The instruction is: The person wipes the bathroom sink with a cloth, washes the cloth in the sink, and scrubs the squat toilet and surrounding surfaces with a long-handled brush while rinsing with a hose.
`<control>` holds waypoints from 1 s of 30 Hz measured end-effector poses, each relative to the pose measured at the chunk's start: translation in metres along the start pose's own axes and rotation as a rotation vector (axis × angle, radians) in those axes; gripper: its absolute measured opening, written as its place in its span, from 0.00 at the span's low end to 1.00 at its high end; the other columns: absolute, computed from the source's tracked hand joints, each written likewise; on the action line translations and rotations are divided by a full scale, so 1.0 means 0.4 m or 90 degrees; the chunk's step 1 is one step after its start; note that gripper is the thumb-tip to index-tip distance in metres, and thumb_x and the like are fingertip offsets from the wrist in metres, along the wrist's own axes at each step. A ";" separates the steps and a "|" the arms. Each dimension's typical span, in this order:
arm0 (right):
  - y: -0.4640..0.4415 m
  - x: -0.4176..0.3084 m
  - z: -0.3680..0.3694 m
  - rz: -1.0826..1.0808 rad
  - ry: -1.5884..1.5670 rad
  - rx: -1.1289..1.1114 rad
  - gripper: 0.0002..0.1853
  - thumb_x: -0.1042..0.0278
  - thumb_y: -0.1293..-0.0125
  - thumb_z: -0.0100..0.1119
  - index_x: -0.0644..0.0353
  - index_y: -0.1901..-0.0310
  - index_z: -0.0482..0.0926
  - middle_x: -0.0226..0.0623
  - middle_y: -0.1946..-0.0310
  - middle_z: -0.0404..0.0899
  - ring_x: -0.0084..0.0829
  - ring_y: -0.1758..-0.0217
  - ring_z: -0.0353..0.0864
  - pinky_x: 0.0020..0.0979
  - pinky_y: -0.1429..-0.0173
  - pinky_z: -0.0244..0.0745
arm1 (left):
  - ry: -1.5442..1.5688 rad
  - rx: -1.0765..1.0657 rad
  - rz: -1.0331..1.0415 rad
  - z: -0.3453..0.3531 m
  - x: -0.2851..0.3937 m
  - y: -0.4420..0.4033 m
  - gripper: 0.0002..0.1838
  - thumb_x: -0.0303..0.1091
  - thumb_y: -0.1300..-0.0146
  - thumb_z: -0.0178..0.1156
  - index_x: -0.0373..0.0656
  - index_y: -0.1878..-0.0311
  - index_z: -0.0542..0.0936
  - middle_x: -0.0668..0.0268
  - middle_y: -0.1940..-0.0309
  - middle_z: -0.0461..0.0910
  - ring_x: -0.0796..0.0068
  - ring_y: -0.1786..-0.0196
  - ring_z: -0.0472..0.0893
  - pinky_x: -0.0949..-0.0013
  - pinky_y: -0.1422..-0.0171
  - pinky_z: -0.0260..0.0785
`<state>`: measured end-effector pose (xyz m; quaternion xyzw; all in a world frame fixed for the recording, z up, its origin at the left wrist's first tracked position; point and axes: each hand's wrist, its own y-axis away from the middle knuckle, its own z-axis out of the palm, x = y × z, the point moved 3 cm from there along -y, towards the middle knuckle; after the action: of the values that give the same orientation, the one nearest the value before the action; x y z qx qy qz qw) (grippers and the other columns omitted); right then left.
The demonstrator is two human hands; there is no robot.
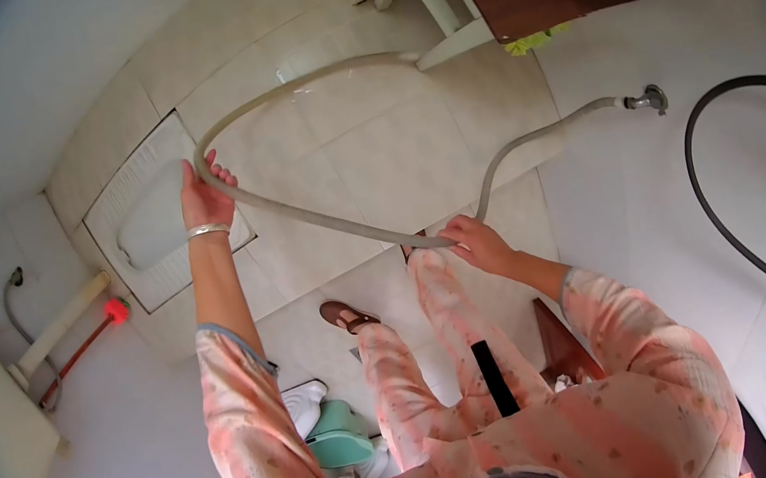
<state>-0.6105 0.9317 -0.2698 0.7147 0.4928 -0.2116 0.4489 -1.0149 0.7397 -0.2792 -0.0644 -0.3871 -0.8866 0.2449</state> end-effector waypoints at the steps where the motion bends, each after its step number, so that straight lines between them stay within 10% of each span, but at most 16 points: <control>1: -0.016 0.012 0.014 -0.027 0.017 0.018 0.19 0.73 0.47 0.57 0.56 0.51 0.74 0.40 0.55 0.71 0.40 0.51 0.71 0.35 0.46 0.66 | -0.131 0.037 0.034 0.050 0.006 0.023 0.27 0.52 0.33 0.44 0.35 0.46 0.68 0.67 0.74 0.71 0.74 0.69 0.71 0.71 0.63 0.66; 3: -0.062 0.022 0.034 -0.051 0.032 0.043 0.21 0.73 0.47 0.56 0.57 0.49 0.73 0.43 0.53 0.70 0.39 0.48 0.71 0.34 0.42 0.65 | -0.283 0.068 0.086 0.176 -0.004 0.095 0.24 0.49 0.33 0.46 0.41 0.43 0.67 0.73 0.83 0.61 0.81 0.79 0.62 0.77 0.74 0.57; 9: -0.334 -0.287 -0.119 0.225 -0.908 -0.015 0.41 0.35 0.36 0.39 0.70 0.39 0.58 0.47 0.42 0.65 0.38 0.39 0.67 0.38 0.37 0.62 | -0.657 0.007 0.131 0.362 -0.100 0.393 0.23 0.44 0.34 0.50 0.43 0.40 0.67 0.75 0.82 0.65 0.85 0.79 0.65 0.80 0.74 0.58; 14: -0.436 -0.503 -0.258 0.207 -1.181 -0.114 0.39 0.38 0.36 0.44 0.70 0.40 0.58 0.52 0.46 0.68 0.39 0.44 0.72 0.39 0.45 0.71 | -0.699 0.042 0.035 0.210 -0.221 0.583 0.20 0.35 0.39 0.58 0.42 0.44 0.72 0.70 0.72 0.74 0.83 0.69 0.74 0.77 0.62 0.69; 19: -0.442 -0.448 -0.192 0.347 -0.973 0.135 0.20 0.61 0.36 0.54 0.62 0.46 0.65 0.36 0.71 0.75 0.23 0.76 0.72 0.23 0.75 0.70 | -0.941 -0.171 0.147 0.070 -0.307 0.663 0.22 0.33 0.43 0.62 0.42 0.44 0.73 0.66 0.66 0.75 0.77 0.64 0.74 0.73 0.59 0.68; 21: -0.384 -0.449 -0.148 0.307 -0.951 0.165 0.19 0.62 0.35 0.53 0.60 0.46 0.65 0.33 0.73 0.72 0.21 0.77 0.68 0.22 0.76 0.67 | -0.911 -0.232 0.107 0.006 -0.312 0.669 0.24 0.34 0.42 0.61 0.44 0.42 0.71 0.64 0.58 0.75 0.76 0.66 0.72 0.73 0.60 0.68; 25: -0.217 -0.564 0.011 0.174 -0.763 0.260 0.17 0.64 0.34 0.50 0.57 0.45 0.65 0.29 0.76 0.69 0.19 0.79 0.67 0.22 0.77 0.65 | -0.648 -0.110 -0.015 0.025 -0.229 0.600 0.31 0.56 0.35 0.46 0.44 0.36 0.64 0.63 0.45 0.72 0.69 0.42 0.70 0.66 0.36 0.58; 30: -0.104 -0.685 0.271 -0.009 -0.658 0.334 0.19 0.67 0.35 0.53 0.59 0.45 0.64 0.28 0.72 0.69 0.17 0.74 0.69 0.21 0.70 0.68 | -0.329 -0.107 -0.042 0.179 -0.086 0.493 0.30 0.59 0.36 0.43 0.41 0.45 0.70 0.59 0.47 0.74 0.68 0.46 0.73 0.63 0.41 0.63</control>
<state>-0.7488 0.7031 -0.1390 0.6028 0.1458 -0.6513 0.4373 -0.8946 0.6897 -0.1111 -0.2964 -0.3636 -0.8771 0.1030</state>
